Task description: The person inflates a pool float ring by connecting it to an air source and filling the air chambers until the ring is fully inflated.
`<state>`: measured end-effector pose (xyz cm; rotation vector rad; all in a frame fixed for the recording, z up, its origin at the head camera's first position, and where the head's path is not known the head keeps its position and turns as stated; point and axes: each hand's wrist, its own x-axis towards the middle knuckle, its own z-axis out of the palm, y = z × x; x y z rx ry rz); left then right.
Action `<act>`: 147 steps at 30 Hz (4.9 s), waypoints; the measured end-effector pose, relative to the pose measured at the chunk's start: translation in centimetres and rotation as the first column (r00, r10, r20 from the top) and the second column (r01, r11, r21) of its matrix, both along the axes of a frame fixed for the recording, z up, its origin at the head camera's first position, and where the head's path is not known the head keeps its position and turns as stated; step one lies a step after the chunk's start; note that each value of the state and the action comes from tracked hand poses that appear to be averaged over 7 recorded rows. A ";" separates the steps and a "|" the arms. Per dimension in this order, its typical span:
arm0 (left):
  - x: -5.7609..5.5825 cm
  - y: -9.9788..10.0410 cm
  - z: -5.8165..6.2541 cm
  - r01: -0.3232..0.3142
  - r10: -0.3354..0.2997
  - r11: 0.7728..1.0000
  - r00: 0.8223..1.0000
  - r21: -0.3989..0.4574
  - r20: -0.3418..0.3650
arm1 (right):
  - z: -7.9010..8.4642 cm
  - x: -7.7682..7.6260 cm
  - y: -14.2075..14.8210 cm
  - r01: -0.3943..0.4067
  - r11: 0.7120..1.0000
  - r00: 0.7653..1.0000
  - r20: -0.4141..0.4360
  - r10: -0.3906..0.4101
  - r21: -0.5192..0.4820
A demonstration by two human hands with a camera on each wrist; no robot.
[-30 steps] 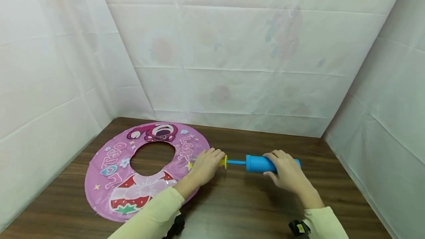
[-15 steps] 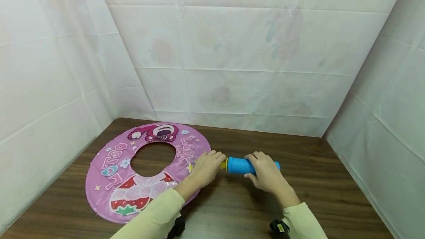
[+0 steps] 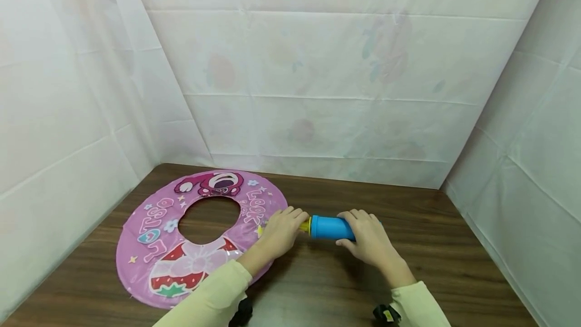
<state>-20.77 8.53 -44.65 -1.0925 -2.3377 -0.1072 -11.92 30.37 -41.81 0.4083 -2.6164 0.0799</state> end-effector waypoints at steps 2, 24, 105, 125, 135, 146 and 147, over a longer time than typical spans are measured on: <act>0.1 0.2 0.0 0.000 0.000 1.000 1.000 0.000 -0.023 | 0.0 0.2 0.1 0.011 1.000 1.000 0.014 -0.011 -0.028; 0.2 0.6 0.0 0.019 -0.019 0.999 1.000 -0.041 -0.008 | 0.2 3.2 5.2 0.079 0.996 0.997 0.024 -0.078 -0.040; -0.1 -0.4 -0.3 0.041 -0.045 0.987 0.999 0.155 0.022 | 1.1 -0.5 -1.0 -0.006 0.993 0.997 -0.077 0.015 0.119; -0.7 -0.9 -0.8 0.095 -0.092 0.980 0.995 0.174 -0.023 | 1.5 3.2 5.1 0.063 0.997 0.995 -0.076 -0.060 0.037; -1.0 -1.2 -0.8 0.097 -0.095 0.978 0.995 0.185 -0.024 | 1.9 4.7 7.6 0.094 0.995 0.991 -0.095 -0.091 0.022; -0.8 -1.5 -1.2 0.047 -0.045 0.987 0.999 0.157 -0.017 | 1.0 4.1 7.3 0.064 0.998 0.991 -0.119 -0.061 0.017; -0.7 -1.5 -1.2 0.044 -0.043 0.987 0.999 0.157 -0.011 | 0.9 3.9 7.1 0.059 0.998 0.991 -0.125 -0.057 0.019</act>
